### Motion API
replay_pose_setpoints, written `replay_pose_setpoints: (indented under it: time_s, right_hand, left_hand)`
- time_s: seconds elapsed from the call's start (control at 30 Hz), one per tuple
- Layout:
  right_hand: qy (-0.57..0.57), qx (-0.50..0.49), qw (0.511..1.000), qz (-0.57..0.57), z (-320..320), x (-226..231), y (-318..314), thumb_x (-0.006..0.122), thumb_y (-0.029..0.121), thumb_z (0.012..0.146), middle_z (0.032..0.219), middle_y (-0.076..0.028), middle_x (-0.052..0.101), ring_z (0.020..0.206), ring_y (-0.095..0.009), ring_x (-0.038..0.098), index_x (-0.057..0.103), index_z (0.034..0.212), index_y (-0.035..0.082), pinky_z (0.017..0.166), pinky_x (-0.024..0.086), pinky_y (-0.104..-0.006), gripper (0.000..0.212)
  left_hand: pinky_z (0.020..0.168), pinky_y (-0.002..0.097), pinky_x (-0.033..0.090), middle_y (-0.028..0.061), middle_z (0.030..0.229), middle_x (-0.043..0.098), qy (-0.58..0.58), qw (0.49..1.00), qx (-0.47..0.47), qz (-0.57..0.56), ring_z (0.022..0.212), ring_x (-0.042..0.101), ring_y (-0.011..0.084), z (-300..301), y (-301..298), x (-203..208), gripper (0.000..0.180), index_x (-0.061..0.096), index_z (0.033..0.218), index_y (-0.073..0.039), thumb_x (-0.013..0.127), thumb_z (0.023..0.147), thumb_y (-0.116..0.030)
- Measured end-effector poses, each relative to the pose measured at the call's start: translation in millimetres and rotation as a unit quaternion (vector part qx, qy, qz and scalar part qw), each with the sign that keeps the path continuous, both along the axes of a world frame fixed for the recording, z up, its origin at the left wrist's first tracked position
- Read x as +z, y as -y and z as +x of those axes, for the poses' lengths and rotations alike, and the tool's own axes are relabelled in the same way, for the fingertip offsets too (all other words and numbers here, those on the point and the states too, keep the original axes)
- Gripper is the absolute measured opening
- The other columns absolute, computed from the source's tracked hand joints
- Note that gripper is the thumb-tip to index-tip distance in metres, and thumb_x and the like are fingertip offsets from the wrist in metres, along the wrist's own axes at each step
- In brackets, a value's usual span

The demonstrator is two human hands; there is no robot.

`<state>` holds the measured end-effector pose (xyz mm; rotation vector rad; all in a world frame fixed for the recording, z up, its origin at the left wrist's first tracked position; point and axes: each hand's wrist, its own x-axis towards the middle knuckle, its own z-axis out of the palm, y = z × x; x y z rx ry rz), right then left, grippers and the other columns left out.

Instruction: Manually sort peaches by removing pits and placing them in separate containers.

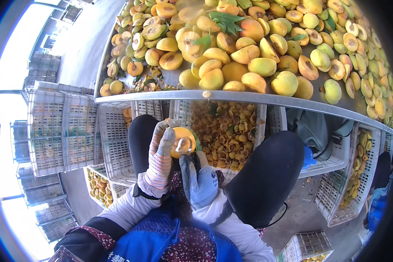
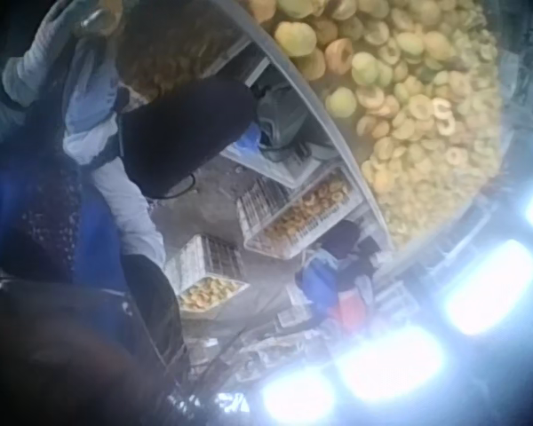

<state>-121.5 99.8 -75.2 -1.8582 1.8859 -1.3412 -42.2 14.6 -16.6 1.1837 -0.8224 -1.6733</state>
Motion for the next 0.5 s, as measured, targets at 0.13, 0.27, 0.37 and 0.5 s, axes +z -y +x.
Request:
replay_pose_setpoints:
  time_s: [0.13,0.27,0.37,0.5]
  right_hand:
    - [-0.011,0.019,0.999,0.028,-4.1,14.5,-0.4,0.051,0.016,0.093,0.104,-0.019,0.061,0.07,-0.031,0.061,0.053,0.117,0.0,0.057,0.049,-0.0387,0.029]
    - [0.014,-0.007,0.999,0.048,-1.1,12.5,-8.4,0.052,0.018,0.092,0.095,-0.02,0.061,0.063,-0.034,0.058,0.054,0.112,0.0,0.052,0.043,-0.0412,0.027]
    - [-0.073,-0.003,0.997,-0.002,3.8,0.9,-18.4,0.052,0.016,0.092,0.094,-0.02,0.062,0.062,-0.034,0.058,0.052,0.113,0.0,0.052,0.043,-0.0405,0.027]
    - [0.11,0.052,0.986,0.112,3.8,11.3,-26.4,0.05,0.015,0.093,0.098,-0.019,0.061,0.071,-0.03,0.06,0.05,0.116,-0.001,0.06,0.046,-0.0364,0.028]
  left_hand:
    - [0.08,0.0246,0.046,0.0042,0.099,0.059,0.064,0.997,0.021,-0.046,0.089,0.056,0.0108,-0.5,-9.4,-1.1,0.027,0.056,0.112,-0.004,0.056,0.094,-0.023]
    - [0.079,0.023,0.044,0.0051,0.096,0.06,0.073,0.997,-0.015,-0.029,0.088,0.055,0.0095,-0.5,-13.4,-3.6,0.028,0.057,0.111,-0.001,0.055,0.094,-0.024]
    - [0.069,0.021,0.044,0.005,0.087,0.061,0.115,0.992,-0.029,-0.052,0.076,0.054,0.0076,0.3,-17.8,-1.6,0.024,0.059,0.105,0.0,0.056,0.093,-0.02]
    - [0.059,0.0204,0.042,0.0034,0.077,0.06,0.152,0.984,-0.09,-0.031,0.065,0.052,0.0059,4.6,-13.5,4.2,0.019,0.06,0.098,0.001,0.057,0.092,-0.018]
